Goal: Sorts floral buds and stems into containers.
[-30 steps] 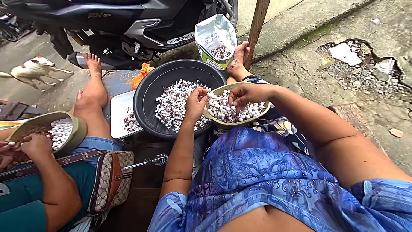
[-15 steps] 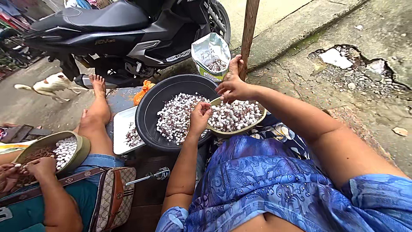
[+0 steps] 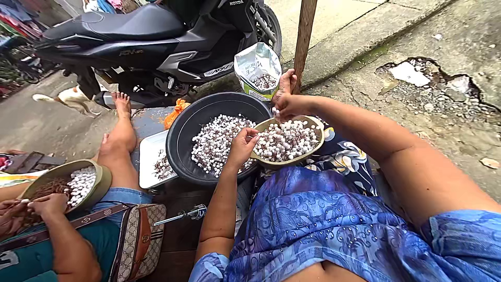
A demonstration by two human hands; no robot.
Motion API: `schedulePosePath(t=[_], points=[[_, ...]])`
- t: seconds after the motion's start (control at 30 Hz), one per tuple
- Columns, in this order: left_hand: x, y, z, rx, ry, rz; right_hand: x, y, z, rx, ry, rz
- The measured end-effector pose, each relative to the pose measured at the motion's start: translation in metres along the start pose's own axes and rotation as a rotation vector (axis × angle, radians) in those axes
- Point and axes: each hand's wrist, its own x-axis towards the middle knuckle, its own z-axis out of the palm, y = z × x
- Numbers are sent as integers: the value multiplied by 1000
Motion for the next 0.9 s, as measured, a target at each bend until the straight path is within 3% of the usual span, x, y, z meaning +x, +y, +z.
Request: schedulePosePath(t=[0.07,0.13,0.2,0.33,0.4,0.67,0.9], points=[[7,1,-1,144,-11,-12,16,-13,-19,241,392,-112],[13,5,1,330,-83,-27,18,-26,-27,292,546,-184],[15,9,5,479,-207,-20,8,-21,-15,159,488,-236],[17,8,17,678,-405,33,-25,1,26,-455,-1,-125],[17,6,21,678,-432,41,-31,20,45,-637,-114,-140],[15,15,34,595,-497,30,-42,33,59,-719,0,-230],[9,20,35,295,-311,5,-51,15,52,-634,44,-251]])
